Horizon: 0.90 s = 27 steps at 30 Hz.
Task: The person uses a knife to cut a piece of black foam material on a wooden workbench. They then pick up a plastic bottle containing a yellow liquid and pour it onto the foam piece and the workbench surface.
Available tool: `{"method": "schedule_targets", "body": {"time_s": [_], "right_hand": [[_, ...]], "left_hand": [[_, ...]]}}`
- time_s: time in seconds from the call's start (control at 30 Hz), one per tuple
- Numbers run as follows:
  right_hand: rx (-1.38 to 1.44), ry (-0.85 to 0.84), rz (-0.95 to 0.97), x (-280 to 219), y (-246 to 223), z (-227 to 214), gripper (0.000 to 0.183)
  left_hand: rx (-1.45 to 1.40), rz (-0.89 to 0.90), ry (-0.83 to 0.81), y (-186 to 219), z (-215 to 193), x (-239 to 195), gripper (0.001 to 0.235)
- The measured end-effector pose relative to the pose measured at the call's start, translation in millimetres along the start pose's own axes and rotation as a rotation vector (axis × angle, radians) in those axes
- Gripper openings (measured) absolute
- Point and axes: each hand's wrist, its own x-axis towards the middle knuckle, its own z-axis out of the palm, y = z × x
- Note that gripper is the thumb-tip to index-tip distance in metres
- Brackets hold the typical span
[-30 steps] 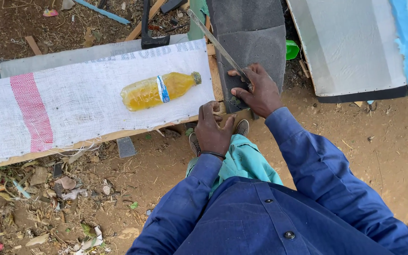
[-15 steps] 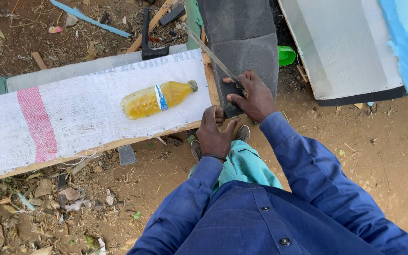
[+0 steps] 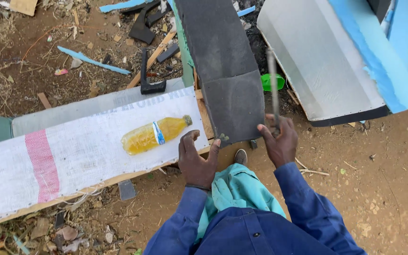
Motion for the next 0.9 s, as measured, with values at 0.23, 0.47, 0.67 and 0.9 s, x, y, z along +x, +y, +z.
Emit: {"method": "schedule_targets", "body": {"time_s": [0.23, 0.47, 0.67, 0.9], "right_hand": [[0.154, -0.011, 0.238, 39.1, 17.8, -12.4, 0.054], [0.036, -0.325, 0.224, 124.5, -19.5, 16.4, 0.080], [-0.058, -0.452, 0.189, 152.0, -6.6, 34.5, 0.103], [-0.038, -0.577, 0.237, 167.9, -12.0, 27.9, 0.115]], "left_hand": [[-0.016, 0.123, -0.133, 37.8, 63.0, 51.1, 0.088], [0.325, -0.195, -0.309, 51.9, 113.9, 115.8, 0.109], [0.543, -0.226, -0.287, 53.2, 141.3, 133.7, 0.127], [0.546, -0.280, -0.393, 49.4, 137.0, 144.3, 0.138]]}}
